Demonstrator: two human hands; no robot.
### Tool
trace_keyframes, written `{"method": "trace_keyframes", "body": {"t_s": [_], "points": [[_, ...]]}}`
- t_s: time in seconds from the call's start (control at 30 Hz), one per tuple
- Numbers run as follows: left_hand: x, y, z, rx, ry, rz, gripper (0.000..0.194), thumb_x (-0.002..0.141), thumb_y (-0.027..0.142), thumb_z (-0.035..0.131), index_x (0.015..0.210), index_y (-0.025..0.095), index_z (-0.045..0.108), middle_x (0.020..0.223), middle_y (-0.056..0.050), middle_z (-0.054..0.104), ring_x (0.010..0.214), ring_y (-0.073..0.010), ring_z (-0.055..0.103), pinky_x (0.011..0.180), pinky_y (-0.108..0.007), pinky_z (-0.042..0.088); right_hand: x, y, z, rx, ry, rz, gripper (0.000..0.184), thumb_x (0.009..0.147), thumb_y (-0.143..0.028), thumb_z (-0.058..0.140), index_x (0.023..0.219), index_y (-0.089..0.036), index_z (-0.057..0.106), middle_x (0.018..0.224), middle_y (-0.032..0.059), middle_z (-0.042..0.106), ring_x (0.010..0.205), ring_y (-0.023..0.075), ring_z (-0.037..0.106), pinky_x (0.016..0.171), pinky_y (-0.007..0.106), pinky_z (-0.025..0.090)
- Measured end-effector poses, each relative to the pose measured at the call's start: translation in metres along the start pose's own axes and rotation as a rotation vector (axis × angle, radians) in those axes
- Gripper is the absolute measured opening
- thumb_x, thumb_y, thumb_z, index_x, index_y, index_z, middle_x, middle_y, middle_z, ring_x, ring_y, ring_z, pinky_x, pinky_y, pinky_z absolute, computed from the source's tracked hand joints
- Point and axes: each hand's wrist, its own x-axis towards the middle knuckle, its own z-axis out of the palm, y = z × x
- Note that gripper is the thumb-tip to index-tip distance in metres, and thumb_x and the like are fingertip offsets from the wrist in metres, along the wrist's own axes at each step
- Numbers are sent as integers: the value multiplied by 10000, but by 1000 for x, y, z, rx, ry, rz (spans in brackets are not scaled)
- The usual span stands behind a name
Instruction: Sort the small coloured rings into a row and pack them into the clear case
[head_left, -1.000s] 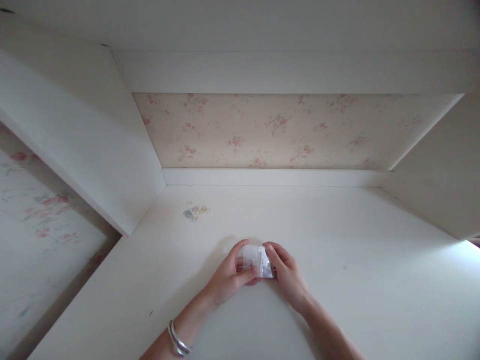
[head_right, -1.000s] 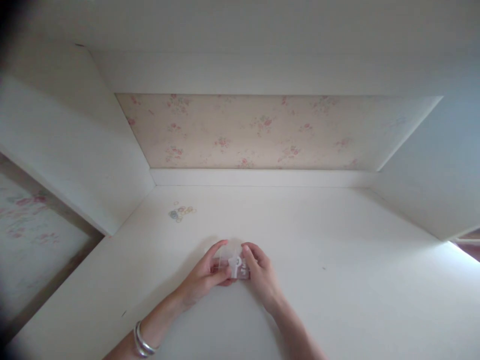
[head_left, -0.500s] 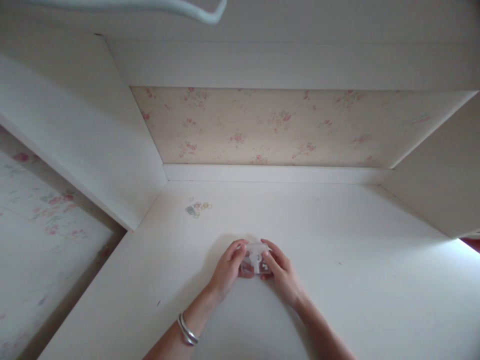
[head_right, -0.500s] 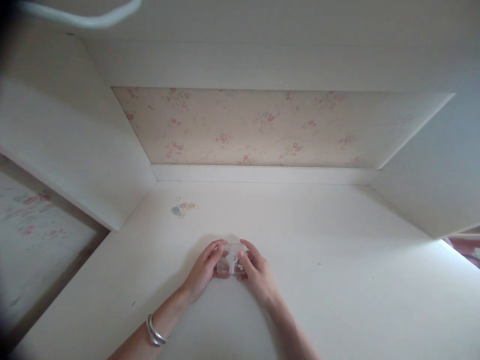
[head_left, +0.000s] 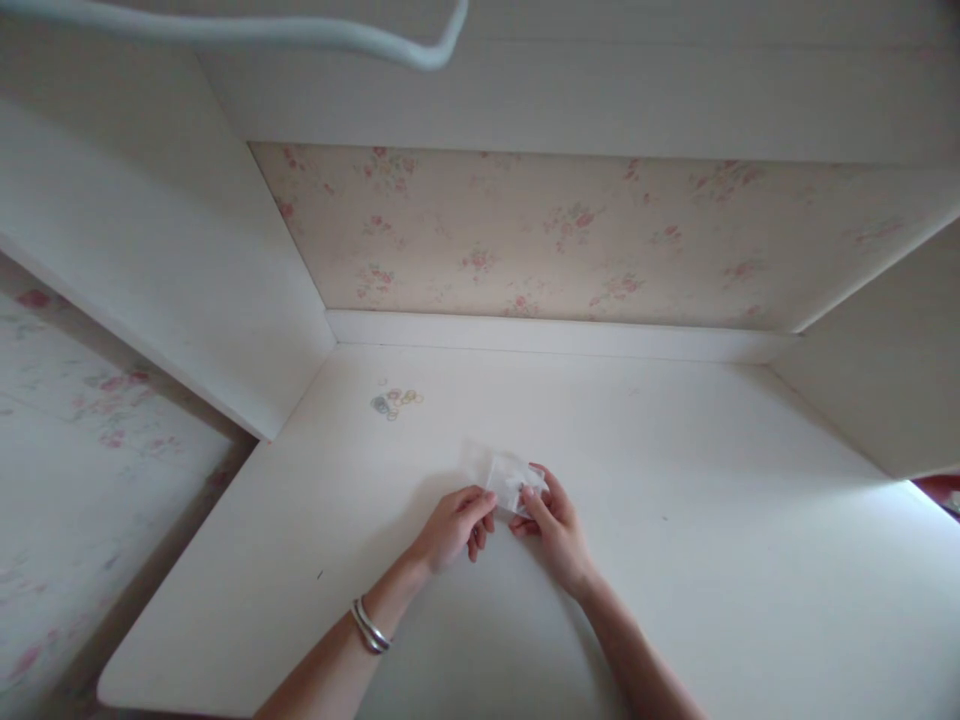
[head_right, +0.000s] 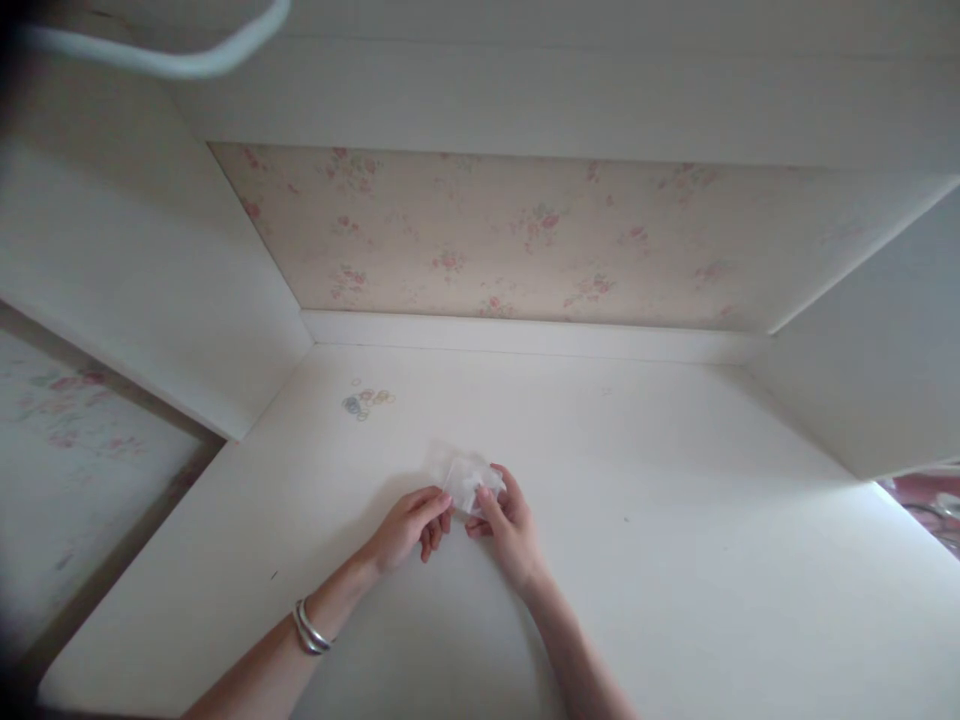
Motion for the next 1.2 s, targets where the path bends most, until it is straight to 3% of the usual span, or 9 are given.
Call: {"method": "trace_keyframes", "body": {"t_s": [0.17, 0.33, 0.43, 0.57, 0.93, 1.2], "points": [[-2, 10, 3, 30, -4, 12, 376, 813, 504, 497, 791, 134, 560, 703, -13, 548, 481, -84, 494, 330, -165, 370, 4, 4, 0, 39, 54, -17, 375, 842, -537, 514, 1031, -225, 425, 657, -36, 564, 551, 121, 549, 517, 226, 440], [-2, 17, 14, 103, 68, 5, 437, 803, 561, 489, 954, 159, 566, 728, -23, 587, 554, -115, 546, 331, -144, 345, 2, 7, 0, -143, 64, -27, 394, 835, -579, 483, 959, -205, 470, 614, -42, 531, 514, 105, 491, 476, 196, 378], [0, 16, 21, 150, 172, -41, 530, 820, 644, 375, 801, 148, 562, 609, -13, 571, 469, -115, 518, 336, -172, 346, -4, 6, -2, -335, -11, -76, 359, 860, -545, 465, 966, -204, 499, 641, -29, 551, 555, 116, 504, 510, 207, 382], [0, 12, 24, 203, 262, -70, 575, 811, 686, 338, 662, 161, 517, 460, 26, 487, 360, -97, 445, 331, -186, 311, -8, 5, -3, -524, 4, -114, 387, 900, -539, 373, 969, -194, 535, 643, -9, 553, 568, 124, 492, 532, 227, 374], [0, 11, 28, 352, 341, -4, 574, 844, 656, 296, 585, 177, 479, 474, 22, 478, 425, -112, 469, 425, -205, 362, -16, 0, 0, -535, -26, -122, 518, 918, -581, 231, 1061, -189, 537, 761, 72, 611, 646, 186, 521, 601, 315, 419], [-7, 8, 24, 301, 352, -27, 562, 826, 668, 334, 633, 167, 499, 477, 29, 478, 392, -98, 451, 381, -200, 330, -14, 4, 5, -603, -22, -154, 449, 935, -520, 247, 1043, -202, 545, 732, 30, 602, 627, 159, 532, 584, 266, 393]]}}
